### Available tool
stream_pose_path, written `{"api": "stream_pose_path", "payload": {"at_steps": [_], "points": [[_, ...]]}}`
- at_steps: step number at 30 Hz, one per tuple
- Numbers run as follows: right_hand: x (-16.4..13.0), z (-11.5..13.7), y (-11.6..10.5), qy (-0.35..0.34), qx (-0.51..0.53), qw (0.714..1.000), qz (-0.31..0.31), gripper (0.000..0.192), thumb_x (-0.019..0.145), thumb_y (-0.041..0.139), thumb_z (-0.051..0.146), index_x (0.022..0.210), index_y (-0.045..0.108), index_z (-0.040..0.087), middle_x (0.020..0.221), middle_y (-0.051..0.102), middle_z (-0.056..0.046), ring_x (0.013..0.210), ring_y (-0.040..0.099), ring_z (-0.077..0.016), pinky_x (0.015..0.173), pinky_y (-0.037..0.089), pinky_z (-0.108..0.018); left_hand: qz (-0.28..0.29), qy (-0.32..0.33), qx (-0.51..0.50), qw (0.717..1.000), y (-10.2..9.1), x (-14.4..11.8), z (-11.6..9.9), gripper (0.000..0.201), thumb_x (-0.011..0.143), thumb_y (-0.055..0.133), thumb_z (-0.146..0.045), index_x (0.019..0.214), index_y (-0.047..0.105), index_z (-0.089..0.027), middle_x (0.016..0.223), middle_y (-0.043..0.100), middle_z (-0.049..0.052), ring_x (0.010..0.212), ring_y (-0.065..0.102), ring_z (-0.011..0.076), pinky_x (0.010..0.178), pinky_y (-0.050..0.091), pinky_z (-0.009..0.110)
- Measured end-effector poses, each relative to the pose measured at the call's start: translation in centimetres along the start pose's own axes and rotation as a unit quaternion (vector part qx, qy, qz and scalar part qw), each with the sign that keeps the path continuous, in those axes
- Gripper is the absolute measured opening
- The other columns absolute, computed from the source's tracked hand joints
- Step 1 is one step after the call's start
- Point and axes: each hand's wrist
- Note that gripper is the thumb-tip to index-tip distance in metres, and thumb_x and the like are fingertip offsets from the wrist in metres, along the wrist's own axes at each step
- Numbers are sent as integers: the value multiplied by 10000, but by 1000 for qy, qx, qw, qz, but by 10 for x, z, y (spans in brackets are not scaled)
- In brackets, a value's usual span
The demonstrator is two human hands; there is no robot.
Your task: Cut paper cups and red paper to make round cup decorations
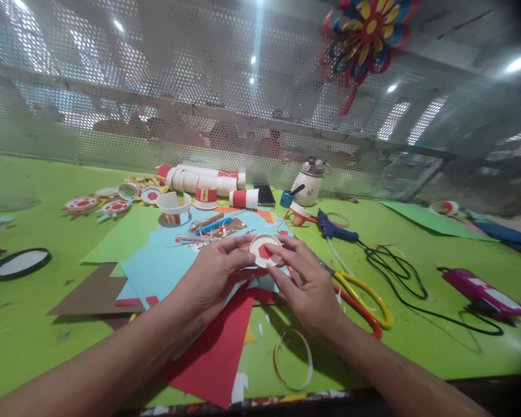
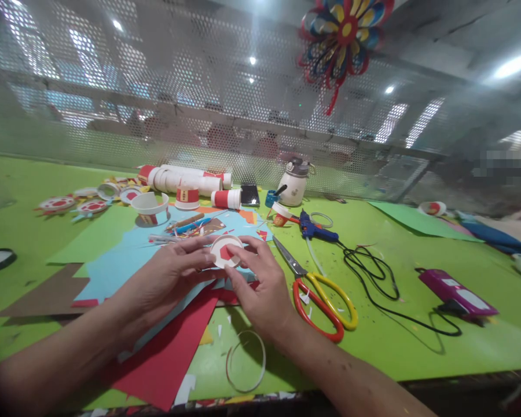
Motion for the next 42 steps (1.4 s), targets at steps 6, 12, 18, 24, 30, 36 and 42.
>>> {"api": "stream_pose_path", "payload": {"at_steps": [6, 12, 18, 24, 30, 36, 42], "points": [[3, -1, -3, 60, 68, 995, -37, 326, 861, 575, 238, 1187, 564, 241, 1187, 546, -71, 1055, 552, -206, 879, 488, -369, -19, -1, 19, 1000, 1, 2, -1, 289, 655, 686, -50, 934, 647, -115, 854, 690, 59, 688, 633, 132, 684, 533, 271], [3, -4, -1, 201, 133, 970, -32, 496, 828, 608, 352, 1289, 439, 283, 1117, 581, -70, 928, 603, -213, 757, 526, -382, 11, 15, 49, 999, -1, 2, 0, 292, 672, 696, -112, 959, 646, -133, 848, 691, 59, 760, 639, 157, 725, 516, 282], [5, -4, 0, 216, 148, 965, 2, 566, 801, 623, 308, 1319, 401, 257, 977, 596, -51, 839, 604, -194, 733, 516, -366, 25, 17, 69, 997, -5, 4, 3, 316, 672, 693, -112, 983, 644, -141, 856, 694, 54, 784, 640, 152, 757, 496, 269], [8, -5, 2, 225, 129, 966, 10, 620, 751, 651, 264, 1318, 403, 225, 786, 561, 6, 701, 575, -164, 637, 495, -315, 35, 7, 75, 997, -4, 4, 6, 344, 652, 685, -74, 990, 648, -128, 850, 692, 61, 803, 640, 165, 780, 501, 291], [10, -4, 0, 249, 151, 956, 33, 586, 754, 652, 279, 1293, 432, 209, 732, 563, 24, 691, 575, -160, 629, 485, -304, 61, 8, 90, 994, -4, 3, 6, 322, 677, 668, -88, 998, 658, -117, 857, 691, 75, 795, 631, 165, 778, 502, 306], [10, -7, -2, 257, 174, 950, 42, 553, 755, 660, 283, 1267, 462, 213, 739, 598, 19, 682, 579, -155, 639, 481, -304, 62, 3, 88, 994, -3, 2, 6, 324, 662, 689, -106, 985, 673, -110, 921, 688, 107, 852, 637, 207, 795, 497, 343], [11, -7, -1, 280, 233, 930, 42, 544, 745, 679, 286, 1243, 478, 201, 882, 667, -36, 702, 596, -151, 652, 491, -310, 44, -7, 85, 995, 1, 0, 3, 316, 648, 696, -88, 961, 676, -118, 834, 689, 72, 740, 639, 171, 773, 499, 340]]}}
Point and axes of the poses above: each hand's wrist, its own x-axis towards the middle knuckle, its own y-axis out of the palm, z = x × y
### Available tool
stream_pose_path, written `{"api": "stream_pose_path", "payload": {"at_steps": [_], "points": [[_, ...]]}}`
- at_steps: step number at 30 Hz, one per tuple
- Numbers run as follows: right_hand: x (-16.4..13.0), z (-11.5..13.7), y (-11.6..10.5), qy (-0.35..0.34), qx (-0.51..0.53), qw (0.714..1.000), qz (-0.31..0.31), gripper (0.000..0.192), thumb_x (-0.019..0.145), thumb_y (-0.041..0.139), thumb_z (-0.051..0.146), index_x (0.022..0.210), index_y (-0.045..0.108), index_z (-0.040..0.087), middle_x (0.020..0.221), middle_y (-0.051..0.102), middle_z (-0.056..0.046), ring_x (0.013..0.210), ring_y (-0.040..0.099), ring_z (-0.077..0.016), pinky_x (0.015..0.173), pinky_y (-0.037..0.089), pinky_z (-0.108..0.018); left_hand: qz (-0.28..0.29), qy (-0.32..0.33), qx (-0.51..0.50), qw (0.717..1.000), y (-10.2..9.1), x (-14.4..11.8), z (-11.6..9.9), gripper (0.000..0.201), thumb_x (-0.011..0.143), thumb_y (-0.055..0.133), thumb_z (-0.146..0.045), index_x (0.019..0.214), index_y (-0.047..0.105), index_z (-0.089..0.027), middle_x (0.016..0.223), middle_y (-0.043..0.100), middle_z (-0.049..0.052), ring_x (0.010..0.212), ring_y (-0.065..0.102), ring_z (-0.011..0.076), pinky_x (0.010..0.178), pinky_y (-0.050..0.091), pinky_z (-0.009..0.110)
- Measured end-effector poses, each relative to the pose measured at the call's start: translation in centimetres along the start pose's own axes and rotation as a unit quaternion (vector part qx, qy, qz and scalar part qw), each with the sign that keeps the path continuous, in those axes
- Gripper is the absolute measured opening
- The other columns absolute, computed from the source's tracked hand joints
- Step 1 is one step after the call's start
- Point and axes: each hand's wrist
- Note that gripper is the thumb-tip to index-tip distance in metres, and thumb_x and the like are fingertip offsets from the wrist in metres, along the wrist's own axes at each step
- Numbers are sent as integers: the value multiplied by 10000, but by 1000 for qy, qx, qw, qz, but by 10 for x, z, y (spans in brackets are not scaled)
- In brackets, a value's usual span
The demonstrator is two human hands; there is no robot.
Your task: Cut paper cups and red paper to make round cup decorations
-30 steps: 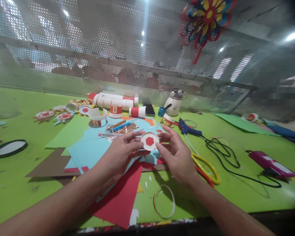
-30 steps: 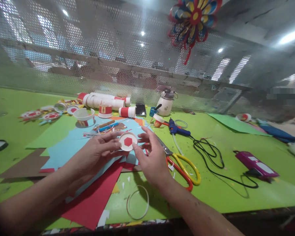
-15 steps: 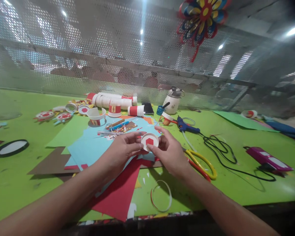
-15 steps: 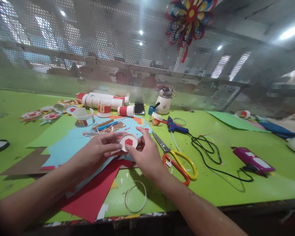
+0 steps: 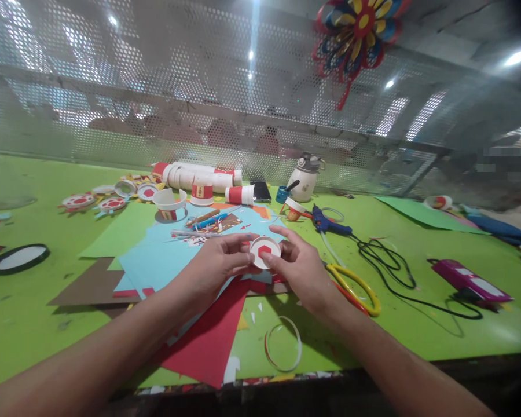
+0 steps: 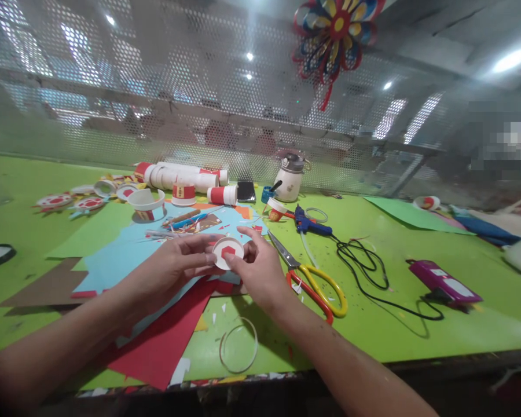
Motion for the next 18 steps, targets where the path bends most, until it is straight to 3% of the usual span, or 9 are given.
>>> {"api": "stream_pose_path", "payload": {"at_steps": [7, 14, 18], "points": [[-3, 6, 3, 49, 40, 998, -2, 583, 698, 714, 334, 1217, 492, 186, 796, 633, 0, 598, 563, -130, 535, 474, -270, 6, 2, 13, 1000, -2, 1, 2, 292, 663, 689, -93, 952, 674, -123, 853, 697, 83, 771, 642, 175, 786, 493, 337], [1, 9, 0, 62, 105, 993, -2, 466, 762, 658, 355, 1173, 513, 188, 714, 585, 19, 648, 585, -141, 588, 473, -271, 19, 15, 14, 1000, -10, 5, 4, 290, 663, 696, -102, 950, 669, -132, 851, 700, 81, 766, 634, 175, 790, 502, 359], [3, 10, 0, 73, 79, 994, -14, 454, 770, 650, 369, 1166, 518, 192, 660, 545, 43, 584, 546, -119, 557, 467, -263, 14, 10, 21, 1000, -8, 5, 3, 289, 652, 700, -97, 938, 678, -125, 872, 699, 94, 781, 637, 183, 782, 507, 352]]}}
Point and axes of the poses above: each hand's wrist, its own x-axis towards the middle knuckle, its own y-axis out of the palm, z = x × y
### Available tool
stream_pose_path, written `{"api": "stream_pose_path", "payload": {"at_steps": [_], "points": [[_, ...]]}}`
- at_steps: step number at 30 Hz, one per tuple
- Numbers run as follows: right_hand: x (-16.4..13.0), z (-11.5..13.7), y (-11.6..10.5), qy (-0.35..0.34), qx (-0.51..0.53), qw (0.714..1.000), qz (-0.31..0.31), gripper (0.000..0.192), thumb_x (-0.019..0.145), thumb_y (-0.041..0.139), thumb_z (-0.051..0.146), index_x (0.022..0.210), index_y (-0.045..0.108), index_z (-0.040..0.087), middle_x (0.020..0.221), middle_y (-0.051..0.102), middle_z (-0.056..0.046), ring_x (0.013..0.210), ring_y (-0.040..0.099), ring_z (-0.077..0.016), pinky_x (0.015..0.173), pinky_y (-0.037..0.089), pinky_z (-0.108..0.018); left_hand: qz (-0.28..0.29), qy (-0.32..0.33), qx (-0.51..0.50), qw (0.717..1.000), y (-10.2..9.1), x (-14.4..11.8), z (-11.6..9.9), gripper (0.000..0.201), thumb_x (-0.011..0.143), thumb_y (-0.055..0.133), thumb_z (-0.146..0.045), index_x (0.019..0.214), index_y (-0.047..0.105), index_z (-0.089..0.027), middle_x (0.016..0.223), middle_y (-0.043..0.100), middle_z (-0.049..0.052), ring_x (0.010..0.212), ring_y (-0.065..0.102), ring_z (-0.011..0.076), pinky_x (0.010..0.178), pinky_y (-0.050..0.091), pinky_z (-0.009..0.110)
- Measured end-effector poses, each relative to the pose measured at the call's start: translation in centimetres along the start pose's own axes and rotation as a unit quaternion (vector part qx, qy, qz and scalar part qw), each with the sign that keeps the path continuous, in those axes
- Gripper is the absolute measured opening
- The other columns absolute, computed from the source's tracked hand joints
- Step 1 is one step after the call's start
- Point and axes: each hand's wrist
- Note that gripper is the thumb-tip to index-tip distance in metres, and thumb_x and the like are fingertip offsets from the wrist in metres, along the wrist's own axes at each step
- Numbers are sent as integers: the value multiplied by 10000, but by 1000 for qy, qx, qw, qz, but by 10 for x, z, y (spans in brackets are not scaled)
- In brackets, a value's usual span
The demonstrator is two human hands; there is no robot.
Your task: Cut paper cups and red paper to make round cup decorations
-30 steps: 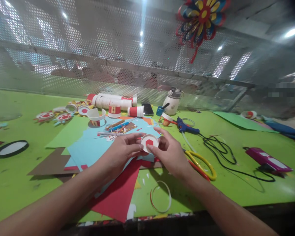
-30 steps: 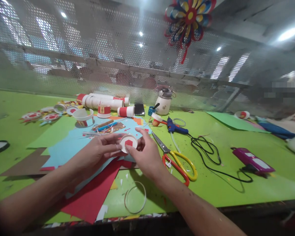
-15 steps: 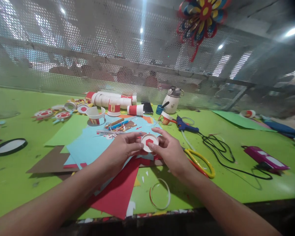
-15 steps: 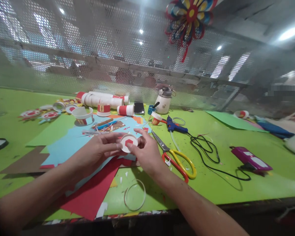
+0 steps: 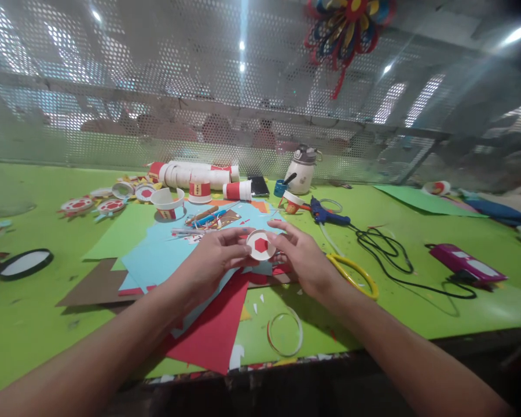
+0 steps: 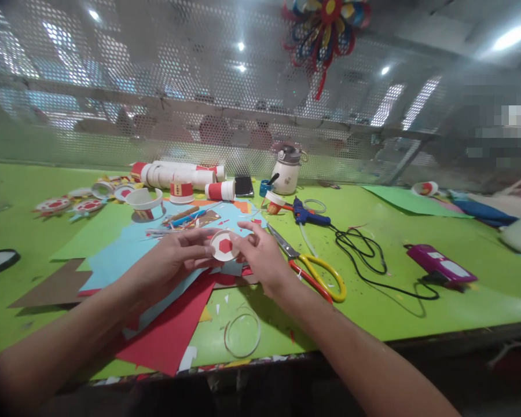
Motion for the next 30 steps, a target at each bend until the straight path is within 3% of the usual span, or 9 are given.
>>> {"api": "stream_pose_path", "payload": {"at_steps": [5, 11, 18, 25, 30], "points": [[-3, 1, 2, 6, -43, 999, 4, 512, 725, 691, 336, 1184, 509, 200, 674, 523, 56, 575, 524, -106, 471, 427, -214, 4, -7, 0, 1000, 0, 0, 0, 301, 626, 712, -78, 923, 679, -114, 809, 688, 77, 729, 638, 172, 778, 511, 351], [-1, -3, 0, -32, -38, 999, 22, 498, 722, 687, 289, 1181, 526, 181, 604, 445, 82, 530, 466, -85, 427, 395, -183, 10, -7, 8, 1000, -1, 0, 1, 308, 628, 706, -69, 932, 674, -109, 767, 678, 61, 729, 635, 175, 788, 516, 368], [-6, 2, 3, 8, -67, 998, 8, 436, 748, 658, 253, 1168, 559, 199, 670, 545, 41, 551, 533, -101, 451, 443, -207, -4, -18, 5, 1000, 1, 1, 0, 332, 582, 724, -53, 908, 676, -92, 764, 702, 89, 728, 658, 199, 770, 527, 370], [-6, 2, 3, -10, -56, 998, 18, 507, 723, 684, 277, 1199, 517, 216, 823, 649, -16, 677, 628, -160, 496, 507, -249, 6, -1, 29, 1000, 0, 1, -1, 350, 587, 750, -110, 931, 687, -111, 813, 712, 91, 756, 662, 207, 743, 522, 348], [-5, 1, 4, -16, -70, 997, 17, 503, 714, 693, 232, 1192, 534, 226, 762, 640, 2, 632, 599, -135, 450, 492, -214, 14, -5, 38, 999, 1, -2, -2, 344, 597, 747, -104, 936, 688, -103, 831, 715, 99, 748, 654, 185, 729, 518, 316]]}}
Point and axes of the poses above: each hand's wrist, its own x-axis towards the middle knuckle, its own y-axis out of the palm, z = x × y
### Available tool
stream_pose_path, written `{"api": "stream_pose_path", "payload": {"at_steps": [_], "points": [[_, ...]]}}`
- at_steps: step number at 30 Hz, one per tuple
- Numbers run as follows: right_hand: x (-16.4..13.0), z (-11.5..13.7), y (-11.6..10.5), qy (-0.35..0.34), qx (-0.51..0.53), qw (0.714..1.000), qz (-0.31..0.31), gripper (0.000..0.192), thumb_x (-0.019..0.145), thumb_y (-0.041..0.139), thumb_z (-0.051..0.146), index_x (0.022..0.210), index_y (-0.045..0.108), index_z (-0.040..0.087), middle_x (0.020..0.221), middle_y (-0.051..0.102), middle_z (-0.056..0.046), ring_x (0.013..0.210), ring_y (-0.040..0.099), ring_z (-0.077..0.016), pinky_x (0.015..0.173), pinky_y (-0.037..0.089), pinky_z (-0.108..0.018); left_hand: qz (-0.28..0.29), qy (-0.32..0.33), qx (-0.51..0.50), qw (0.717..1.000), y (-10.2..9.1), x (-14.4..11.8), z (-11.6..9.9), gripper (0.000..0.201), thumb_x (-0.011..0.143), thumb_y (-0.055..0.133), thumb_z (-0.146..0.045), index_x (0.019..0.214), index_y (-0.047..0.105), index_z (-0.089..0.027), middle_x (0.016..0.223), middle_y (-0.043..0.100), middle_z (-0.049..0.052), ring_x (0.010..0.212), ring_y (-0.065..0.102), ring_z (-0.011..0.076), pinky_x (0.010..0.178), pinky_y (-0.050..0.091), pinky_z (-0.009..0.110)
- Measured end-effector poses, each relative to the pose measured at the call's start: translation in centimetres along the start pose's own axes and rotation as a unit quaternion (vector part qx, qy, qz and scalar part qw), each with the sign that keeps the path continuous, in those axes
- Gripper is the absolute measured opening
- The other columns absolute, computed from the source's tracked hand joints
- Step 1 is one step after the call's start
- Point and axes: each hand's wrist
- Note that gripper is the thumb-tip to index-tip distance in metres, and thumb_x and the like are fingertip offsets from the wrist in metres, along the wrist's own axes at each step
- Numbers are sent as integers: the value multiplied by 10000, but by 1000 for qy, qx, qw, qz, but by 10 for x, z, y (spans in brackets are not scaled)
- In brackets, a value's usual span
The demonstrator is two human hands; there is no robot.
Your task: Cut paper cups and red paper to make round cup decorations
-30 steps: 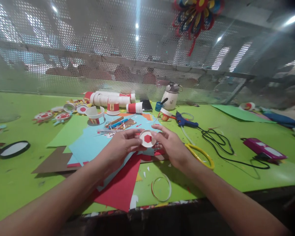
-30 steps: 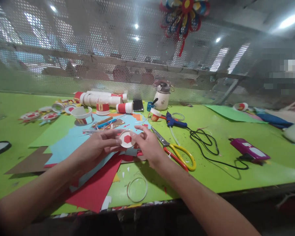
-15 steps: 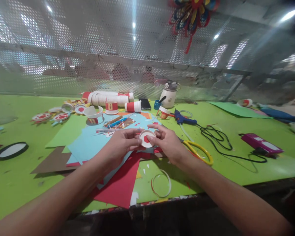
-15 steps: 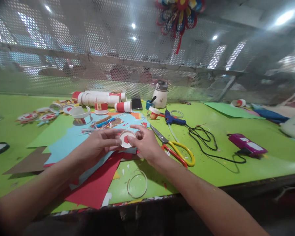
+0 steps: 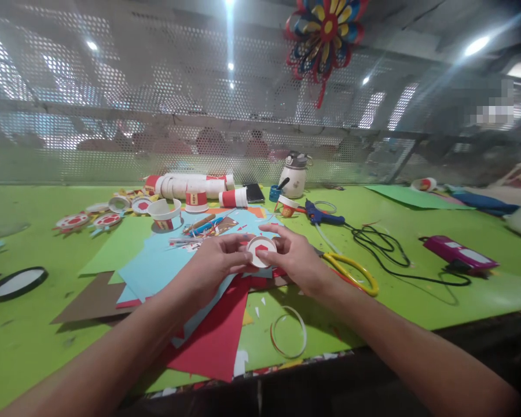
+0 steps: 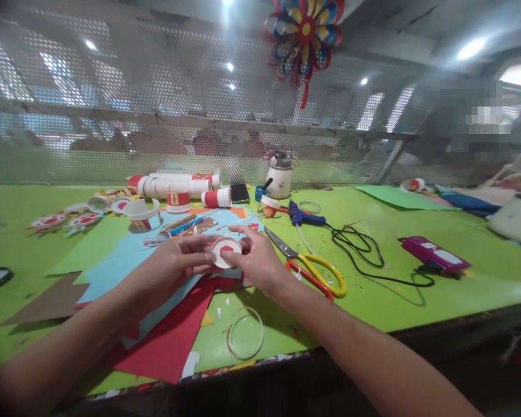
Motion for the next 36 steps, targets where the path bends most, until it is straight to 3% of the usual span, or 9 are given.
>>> {"api": "stream_pose_path", "payload": {"at_steps": [8, 14, 24, 28, 32, 36], "points": [[1, -7, -2, 8, -21, 1000, 20, 506, 740, 660, 236, 1226, 521, 256, 795, 624, -7, 585, 561, -125, 345, 432, -172, 10, -7, -5, 1000, -3, 2, 3, 291, 605, 726, -75, 889, 674, -118, 788, 712, 78, 725, 660, 184, 741, 519, 333], [-4, 4, -2, 24, 30, 999, 33, 525, 731, 675, 211, 1228, 507, 197, 806, 627, -11, 645, 590, -121, 475, 496, -196, 32, -9, -3, 999, -8, 7, 4, 290, 611, 718, -100, 892, 671, -151, 802, 708, 56, 762, 666, 200, 789, 506, 371], [2, -7, -4, -42, -13, 999, 4, 422, 764, 645, 271, 1165, 553, 181, 634, 512, 57, 550, 493, -91, 431, 402, -178, 19, -8, 3, 1000, -7, 7, 5, 308, 568, 726, -90, 869, 680, -142, 740, 674, 31, 735, 632, 177, 775, 519, 376], [4, -8, -4, -54, -6, 999, 0, 396, 782, 615, 279, 1150, 549, 148, 604, 503, 59, 548, 498, -97, 466, 430, -200, 13, -2, 14, 1000, -8, 7, 5, 290, 569, 717, -88, 853, 692, -141, 734, 670, 38, 736, 628, 178, 765, 525, 367], [12, -12, -13, -133, -15, 990, -41, 359, 808, 569, 316, 1108, 569, 118, 697, 573, 5, 661, 560, -132, 609, 486, -267, -8, 11, 38, 999, -12, 9, 6, 295, 578, 700, -87, 870, 697, -124, 750, 663, 48, 724, 621, 174, 732, 535, 353], [15, -16, -17, -221, -142, 961, -89, 356, 782, 586, 260, 1115, 582, 135, 748, 601, -16, 665, 565, -144, 625, 477, -286, -19, 20, 73, 997, -12, 9, 5, 314, 588, 682, -107, 902, 700, -114, 808, 671, 66, 722, 621, 172, 678, 529, 313]]}}
Point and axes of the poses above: each hand's wrist, its own x-axis towards the middle knuckle, its own y-axis out of the palm, z = x × y
